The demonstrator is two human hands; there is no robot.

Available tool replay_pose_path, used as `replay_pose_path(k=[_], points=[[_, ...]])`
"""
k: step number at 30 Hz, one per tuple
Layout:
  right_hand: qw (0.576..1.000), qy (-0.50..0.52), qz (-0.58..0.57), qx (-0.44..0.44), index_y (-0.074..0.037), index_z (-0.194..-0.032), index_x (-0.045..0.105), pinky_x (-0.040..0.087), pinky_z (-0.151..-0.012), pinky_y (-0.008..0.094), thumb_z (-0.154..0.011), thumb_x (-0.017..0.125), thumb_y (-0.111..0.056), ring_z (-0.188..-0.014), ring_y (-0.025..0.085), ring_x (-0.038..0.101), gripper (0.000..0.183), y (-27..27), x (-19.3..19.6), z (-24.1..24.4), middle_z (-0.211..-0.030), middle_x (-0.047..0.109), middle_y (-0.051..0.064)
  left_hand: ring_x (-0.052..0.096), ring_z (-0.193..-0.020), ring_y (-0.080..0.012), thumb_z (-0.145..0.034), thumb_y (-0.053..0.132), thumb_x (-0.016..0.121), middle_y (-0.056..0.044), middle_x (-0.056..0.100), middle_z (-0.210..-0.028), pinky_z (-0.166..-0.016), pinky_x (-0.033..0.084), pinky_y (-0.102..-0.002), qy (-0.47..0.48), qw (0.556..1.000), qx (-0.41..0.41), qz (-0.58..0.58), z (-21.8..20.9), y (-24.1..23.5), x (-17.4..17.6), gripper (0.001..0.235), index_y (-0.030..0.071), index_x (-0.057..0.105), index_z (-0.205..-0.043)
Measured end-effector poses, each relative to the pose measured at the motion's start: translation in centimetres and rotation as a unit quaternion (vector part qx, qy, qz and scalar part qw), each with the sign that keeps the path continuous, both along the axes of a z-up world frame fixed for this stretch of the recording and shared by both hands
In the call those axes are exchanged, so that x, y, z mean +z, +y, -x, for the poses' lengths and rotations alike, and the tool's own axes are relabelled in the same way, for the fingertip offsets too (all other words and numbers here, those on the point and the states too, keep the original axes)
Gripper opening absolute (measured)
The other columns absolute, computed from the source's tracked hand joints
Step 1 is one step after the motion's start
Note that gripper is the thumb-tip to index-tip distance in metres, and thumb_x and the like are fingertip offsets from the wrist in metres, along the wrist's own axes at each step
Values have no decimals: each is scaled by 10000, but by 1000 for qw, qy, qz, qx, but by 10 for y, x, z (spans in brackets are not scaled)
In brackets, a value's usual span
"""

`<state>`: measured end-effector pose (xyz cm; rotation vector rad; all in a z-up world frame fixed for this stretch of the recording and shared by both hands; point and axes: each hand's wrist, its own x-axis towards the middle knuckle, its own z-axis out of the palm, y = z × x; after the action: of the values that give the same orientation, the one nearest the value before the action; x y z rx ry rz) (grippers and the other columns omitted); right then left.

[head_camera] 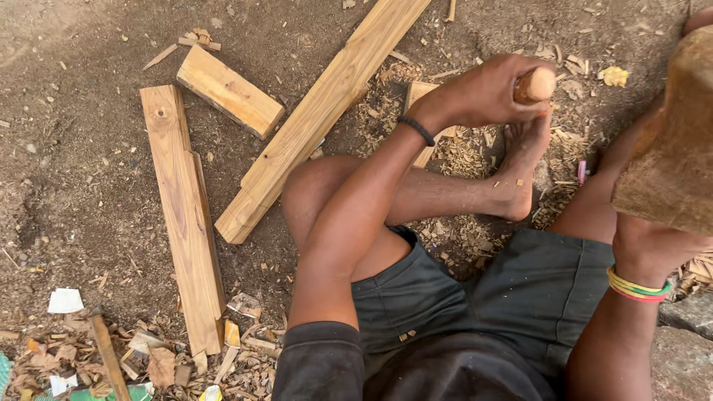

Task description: The person sits on the ground and carves a small cylindrical piece of wood using a chisel and a wooden mallet. They repeatedly strike the chisel to shape the wood, occasionally rotating the piece to work on different sides.

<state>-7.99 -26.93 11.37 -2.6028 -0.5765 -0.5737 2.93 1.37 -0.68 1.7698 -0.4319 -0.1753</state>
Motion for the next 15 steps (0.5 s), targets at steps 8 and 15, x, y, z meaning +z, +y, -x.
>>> replay_pose_path(k=[8,15], points=[[999,-27,42,23,48,-1487,403,582,-988,366,-1003,867,-272,-1177,340,716,743,13,-14,14,-1335,643,214,672,-1076,-273,-830,400,887,-125,691,-1157,-936,557,-430,-68,997,-31,-26,7,-21,5,578,132,657,-1287],[998,-16,63,4,14,-1592,314,633,-978,358,-1048,851,-265,-1210,306,766,815,3,-18,16,-1406,639,205,747,-1009,-227,-797,379,874,-98,753,-1111,-919,598,-386,-83,993,-83,1,24,-24,8,563,122,668,-1253]])
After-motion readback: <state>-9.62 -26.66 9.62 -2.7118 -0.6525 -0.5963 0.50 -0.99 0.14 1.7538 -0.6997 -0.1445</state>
